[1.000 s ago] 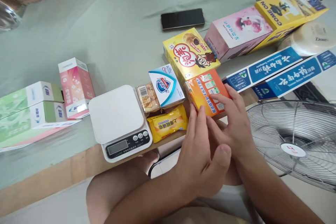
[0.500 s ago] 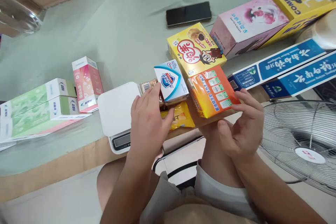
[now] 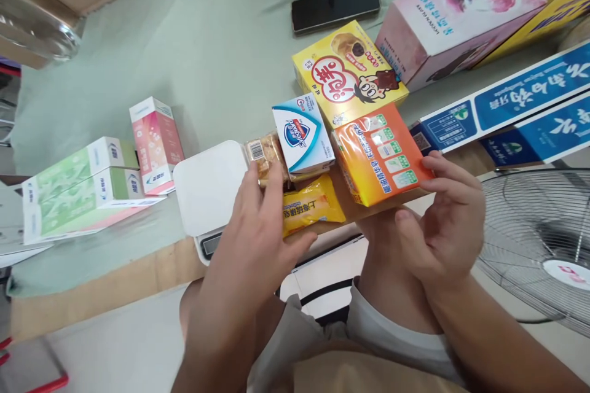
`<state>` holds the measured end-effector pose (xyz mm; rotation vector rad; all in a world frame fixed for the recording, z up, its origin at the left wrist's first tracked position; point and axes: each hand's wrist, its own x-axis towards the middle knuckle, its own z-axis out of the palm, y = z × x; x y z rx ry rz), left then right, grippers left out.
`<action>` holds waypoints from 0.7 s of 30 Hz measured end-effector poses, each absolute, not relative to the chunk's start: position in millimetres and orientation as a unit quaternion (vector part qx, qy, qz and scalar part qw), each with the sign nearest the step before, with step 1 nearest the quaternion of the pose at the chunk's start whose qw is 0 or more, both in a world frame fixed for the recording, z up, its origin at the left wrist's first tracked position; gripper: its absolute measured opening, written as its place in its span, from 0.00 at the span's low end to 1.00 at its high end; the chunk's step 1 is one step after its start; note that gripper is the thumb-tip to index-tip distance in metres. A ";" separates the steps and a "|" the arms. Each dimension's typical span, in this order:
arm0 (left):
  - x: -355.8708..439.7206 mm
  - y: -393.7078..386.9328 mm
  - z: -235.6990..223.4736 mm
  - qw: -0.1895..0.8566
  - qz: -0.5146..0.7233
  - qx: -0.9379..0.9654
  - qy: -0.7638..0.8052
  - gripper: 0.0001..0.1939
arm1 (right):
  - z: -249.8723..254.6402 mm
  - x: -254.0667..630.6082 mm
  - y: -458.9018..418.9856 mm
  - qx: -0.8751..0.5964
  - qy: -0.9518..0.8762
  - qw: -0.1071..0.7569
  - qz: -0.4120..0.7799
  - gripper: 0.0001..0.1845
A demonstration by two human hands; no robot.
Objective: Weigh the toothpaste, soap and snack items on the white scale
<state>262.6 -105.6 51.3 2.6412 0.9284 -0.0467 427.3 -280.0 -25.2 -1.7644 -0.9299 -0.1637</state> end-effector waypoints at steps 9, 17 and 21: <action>275.0 -111.9 47.3 0.126 -0.033 0.945 0.301 0.37 | -26.2 423.9 -281.3 -0.746 -0.383 0.542 -0.051 0.21; 278.1 -113.8 44.7 0.127 -0.015 0.945 0.302 0.38 | -24.7 428.0 -279.6 -0.768 -0.372 0.517 -0.067 0.19; 277.7 -116.0 42.7 0.121 -0.001 0.945 0.304 0.38 | -18.2 429.5 -277.0 -0.811 -0.356 0.455 -0.091 0.11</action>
